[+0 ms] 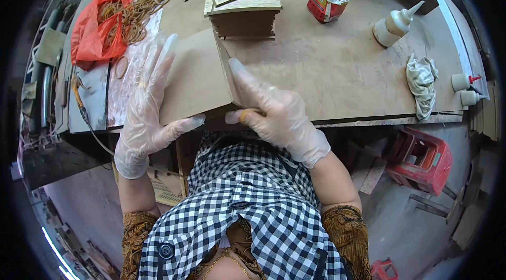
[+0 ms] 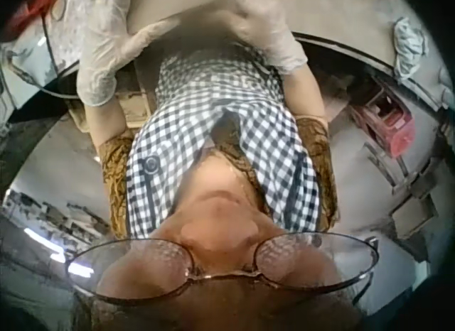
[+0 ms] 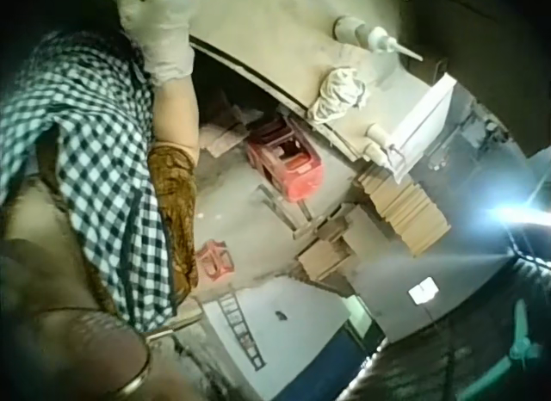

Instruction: The person assembles a small wooden box by applying glue to the edges of thin wooden slats and joining them together. They use a squeeze bottle to apply adhesive, press the pieces into a rectangular frame, and secure the structure with a rubber band.

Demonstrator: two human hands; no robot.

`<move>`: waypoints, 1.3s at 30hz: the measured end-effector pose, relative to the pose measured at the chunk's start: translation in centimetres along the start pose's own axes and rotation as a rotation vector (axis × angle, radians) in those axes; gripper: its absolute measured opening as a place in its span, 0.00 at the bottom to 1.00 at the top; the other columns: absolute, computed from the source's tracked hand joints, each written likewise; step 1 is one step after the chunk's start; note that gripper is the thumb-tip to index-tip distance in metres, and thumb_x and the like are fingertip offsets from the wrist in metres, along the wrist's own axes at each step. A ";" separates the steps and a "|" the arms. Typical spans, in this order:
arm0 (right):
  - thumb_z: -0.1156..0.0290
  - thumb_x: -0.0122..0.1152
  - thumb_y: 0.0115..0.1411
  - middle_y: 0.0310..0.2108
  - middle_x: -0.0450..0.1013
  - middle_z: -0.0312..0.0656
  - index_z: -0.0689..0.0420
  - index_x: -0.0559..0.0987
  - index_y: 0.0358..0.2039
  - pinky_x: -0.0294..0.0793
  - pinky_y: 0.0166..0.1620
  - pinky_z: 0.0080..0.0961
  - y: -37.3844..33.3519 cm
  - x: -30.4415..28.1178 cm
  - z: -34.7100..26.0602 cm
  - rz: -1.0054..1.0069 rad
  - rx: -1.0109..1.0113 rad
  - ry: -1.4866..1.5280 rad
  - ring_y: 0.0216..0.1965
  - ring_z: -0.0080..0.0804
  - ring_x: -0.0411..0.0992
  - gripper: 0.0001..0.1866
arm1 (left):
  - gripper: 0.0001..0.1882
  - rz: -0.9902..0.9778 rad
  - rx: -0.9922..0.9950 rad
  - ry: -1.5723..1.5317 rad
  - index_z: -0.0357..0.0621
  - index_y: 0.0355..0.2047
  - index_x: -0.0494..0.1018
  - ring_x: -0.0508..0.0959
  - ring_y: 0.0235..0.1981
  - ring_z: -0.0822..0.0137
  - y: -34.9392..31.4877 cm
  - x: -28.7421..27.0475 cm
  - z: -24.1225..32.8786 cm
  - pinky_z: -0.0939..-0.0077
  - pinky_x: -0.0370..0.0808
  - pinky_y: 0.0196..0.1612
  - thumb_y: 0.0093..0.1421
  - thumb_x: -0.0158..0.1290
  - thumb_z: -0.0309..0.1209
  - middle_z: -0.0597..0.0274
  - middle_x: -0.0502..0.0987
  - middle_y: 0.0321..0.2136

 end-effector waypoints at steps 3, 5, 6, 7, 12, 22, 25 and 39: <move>0.79 0.67 0.44 0.52 0.70 0.55 0.55 0.59 0.65 0.78 0.35 0.30 -0.2 0.7 -0.7 0.035 -0.128 -0.181 0.34 0.44 0.78 0.46 | 0.52 0.007 0.038 0.033 0.39 0.65 0.53 0.49 0.68 0.46 0.2 0.0 0.1 0.54 0.46 0.67 0.49 0.57 0.60 0.46 0.53 0.66; 0.81 0.66 0.43 0.52 0.70 0.55 0.56 0.57 0.66 0.77 0.32 0.31 -0.2 1.0 -0.9 0.057 -0.161 -0.254 0.31 0.43 0.78 0.47 | 0.52 0.007 0.034 0.025 0.39 0.65 0.54 0.49 0.68 0.46 0.3 0.0 0.1 0.54 0.46 0.67 0.49 0.56 0.60 0.46 0.53 0.66; 0.81 0.65 0.43 0.52 0.70 0.55 0.57 0.56 0.66 0.77 0.30 0.31 -0.3 1.2 -1.1 0.088 -0.203 -0.259 0.29 0.42 0.78 0.48 | 0.52 0.005 0.028 0.022 0.39 0.65 0.54 0.50 0.68 0.46 0.3 0.1 0.1 0.54 0.46 0.67 0.49 0.56 0.61 0.46 0.53 0.66; 0.82 0.65 0.42 0.51 0.71 0.55 0.58 0.56 0.66 0.76 0.29 0.32 -0.4 1.2 -1.3 0.118 -0.244 -0.264 0.27 0.42 0.77 0.49 | 0.52 0.002 0.023 0.020 0.40 0.65 0.55 0.50 0.68 0.46 0.3 0.1 0.0 0.54 0.46 0.67 0.49 0.55 0.61 0.46 0.53 0.66; 0.82 0.65 0.37 0.49 0.72 0.57 0.61 0.53 0.67 0.76 0.28 0.31 -0.6 1.8 -1.2 0.091 -0.170 -0.262 0.26 0.43 0.77 0.53 | 0.52 0.005 -0.004 0.029 0.39 0.65 0.55 0.51 0.67 0.45 0.6 0.2 -0.1 0.55 0.47 0.67 0.50 0.53 0.63 0.46 0.53 0.66; 0.82 0.65 0.35 0.42 0.75 0.58 0.65 0.50 0.67 0.74 0.25 0.31 -0.8 2.4 -1.1 0.119 -0.169 -0.293 0.22 0.42 0.76 0.56 | 0.51 -0.004 0.000 0.034 0.41 0.65 0.56 0.53 0.63 0.33 0.1 0.5 -0.3 0.46 0.50 0.65 0.48 0.57 0.60 0.32 0.52 0.63; 0.83 0.65 0.35 0.41 0.75 0.58 0.66 0.50 0.66 0.74 0.25 0.31 -0.9 2.8 -1.0 0.113 -0.133 -0.297 0.22 0.41 0.75 0.55 | 0.51 0.000 0.013 0.044 0.41 0.65 0.56 0.53 0.63 0.33 0.1 0.5 -0.3 0.46 0.50 0.65 0.48 0.57 0.60 0.33 0.52 0.63; 0.85 0.59 0.33 0.52 0.69 0.59 0.69 0.54 0.64 0.74 0.24 0.31 -1.3 3.1 -1.2 0.142 -0.115 -0.303 0.21 0.41 0.75 0.51 | 0.54 -0.011 -0.001 0.089 0.40 0.65 0.55 0.52 0.64 0.37 0.2 0.4 0.1 0.50 0.50 0.65 0.47 0.55 0.63 0.36 0.54 0.62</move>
Point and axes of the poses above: each hand's wrist, its own y-axis towards the middle knuckle, its own x-axis out of the palm, z = x × y, the point moved 7 cm from there along y, towards the middle knuckle
